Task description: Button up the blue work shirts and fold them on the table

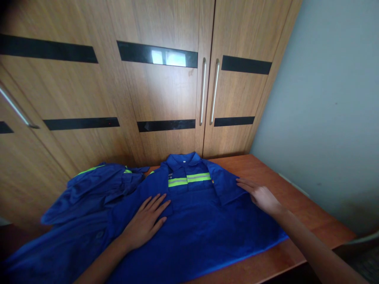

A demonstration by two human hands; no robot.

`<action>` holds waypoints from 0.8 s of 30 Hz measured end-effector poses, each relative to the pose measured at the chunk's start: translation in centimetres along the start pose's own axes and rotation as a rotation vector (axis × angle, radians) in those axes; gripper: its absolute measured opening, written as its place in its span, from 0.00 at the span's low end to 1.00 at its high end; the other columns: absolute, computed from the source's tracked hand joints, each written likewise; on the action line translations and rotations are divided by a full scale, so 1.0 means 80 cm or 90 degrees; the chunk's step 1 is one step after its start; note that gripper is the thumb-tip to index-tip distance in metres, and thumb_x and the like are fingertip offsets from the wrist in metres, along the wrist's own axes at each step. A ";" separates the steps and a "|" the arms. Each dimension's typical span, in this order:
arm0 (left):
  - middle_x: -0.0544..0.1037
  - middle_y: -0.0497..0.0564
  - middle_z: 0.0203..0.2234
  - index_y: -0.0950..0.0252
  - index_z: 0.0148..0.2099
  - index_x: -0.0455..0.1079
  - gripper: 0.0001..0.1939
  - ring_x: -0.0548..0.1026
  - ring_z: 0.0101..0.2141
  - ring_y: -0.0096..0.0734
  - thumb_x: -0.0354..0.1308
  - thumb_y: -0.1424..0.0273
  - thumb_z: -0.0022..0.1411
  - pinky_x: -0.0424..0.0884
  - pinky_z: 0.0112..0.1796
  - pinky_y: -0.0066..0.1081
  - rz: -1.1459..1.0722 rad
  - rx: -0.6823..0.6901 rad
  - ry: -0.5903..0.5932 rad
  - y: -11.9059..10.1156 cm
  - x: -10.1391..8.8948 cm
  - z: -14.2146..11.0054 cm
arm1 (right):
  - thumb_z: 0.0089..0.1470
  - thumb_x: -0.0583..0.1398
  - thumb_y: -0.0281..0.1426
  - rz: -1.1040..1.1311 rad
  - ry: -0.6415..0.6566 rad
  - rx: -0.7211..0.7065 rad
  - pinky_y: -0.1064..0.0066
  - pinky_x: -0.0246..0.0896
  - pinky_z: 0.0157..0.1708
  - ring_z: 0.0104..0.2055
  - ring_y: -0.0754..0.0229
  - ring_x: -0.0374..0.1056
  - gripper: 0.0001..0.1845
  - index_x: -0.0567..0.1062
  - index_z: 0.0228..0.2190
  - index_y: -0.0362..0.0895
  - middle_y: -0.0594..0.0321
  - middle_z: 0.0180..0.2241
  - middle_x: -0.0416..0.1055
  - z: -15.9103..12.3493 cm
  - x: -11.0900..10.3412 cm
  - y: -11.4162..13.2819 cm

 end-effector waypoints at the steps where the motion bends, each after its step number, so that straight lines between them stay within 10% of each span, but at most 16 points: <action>1: 0.53 0.51 0.65 0.52 0.67 0.49 0.27 0.51 0.64 0.42 0.41 0.56 0.69 0.48 0.61 0.48 0.000 0.001 -0.001 0.000 0.000 0.000 | 0.49 0.48 0.17 0.004 -0.007 -0.002 0.58 0.53 0.60 0.61 0.57 0.57 0.32 0.69 0.54 0.46 0.60 0.59 0.63 -0.006 -0.002 -0.001; 9: 0.54 0.51 0.65 0.52 0.67 0.49 0.27 0.52 0.64 0.42 0.41 0.56 0.69 0.50 0.60 0.48 0.015 0.002 -0.006 0.002 0.004 0.000 | 0.42 0.53 0.18 0.022 0.050 0.002 0.54 0.53 0.59 0.58 0.52 0.62 0.30 0.75 0.48 0.46 0.59 0.53 0.70 -0.016 0.020 0.026; 15: 0.53 0.50 0.65 0.52 0.67 0.49 0.27 0.52 0.64 0.42 0.41 0.56 0.69 0.50 0.60 0.48 0.016 0.003 -0.002 0.001 0.003 0.000 | 0.58 0.51 0.31 0.039 -0.025 0.040 0.62 0.56 0.58 0.55 0.56 0.64 0.19 0.72 0.49 0.45 0.56 0.53 0.69 0.091 0.015 0.062; 20: 0.54 0.50 0.65 0.52 0.67 0.49 0.27 0.52 0.64 0.41 0.41 0.56 0.69 0.50 0.60 0.47 0.011 0.008 -0.007 0.000 0.001 0.000 | 0.57 0.55 0.41 -0.052 0.017 0.211 0.57 0.50 0.59 0.63 0.49 0.50 0.32 0.59 0.59 0.42 0.51 0.63 0.53 0.190 0.047 0.060; 24: 0.54 0.50 0.65 0.52 0.67 0.49 0.27 0.53 0.63 0.41 0.42 0.56 0.68 0.51 0.60 0.46 0.008 0.010 -0.018 0.000 0.000 0.000 | 0.51 0.59 0.31 -0.103 0.088 0.317 0.54 0.50 0.56 0.62 0.46 0.51 0.33 0.60 0.58 0.41 0.46 0.62 0.54 0.226 0.084 0.049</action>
Point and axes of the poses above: each hand's wrist, its own z-axis towards the middle knuckle, its own x-axis out of the palm, y = z × x, the point moved 8 cm from there along z, towards the middle knuckle
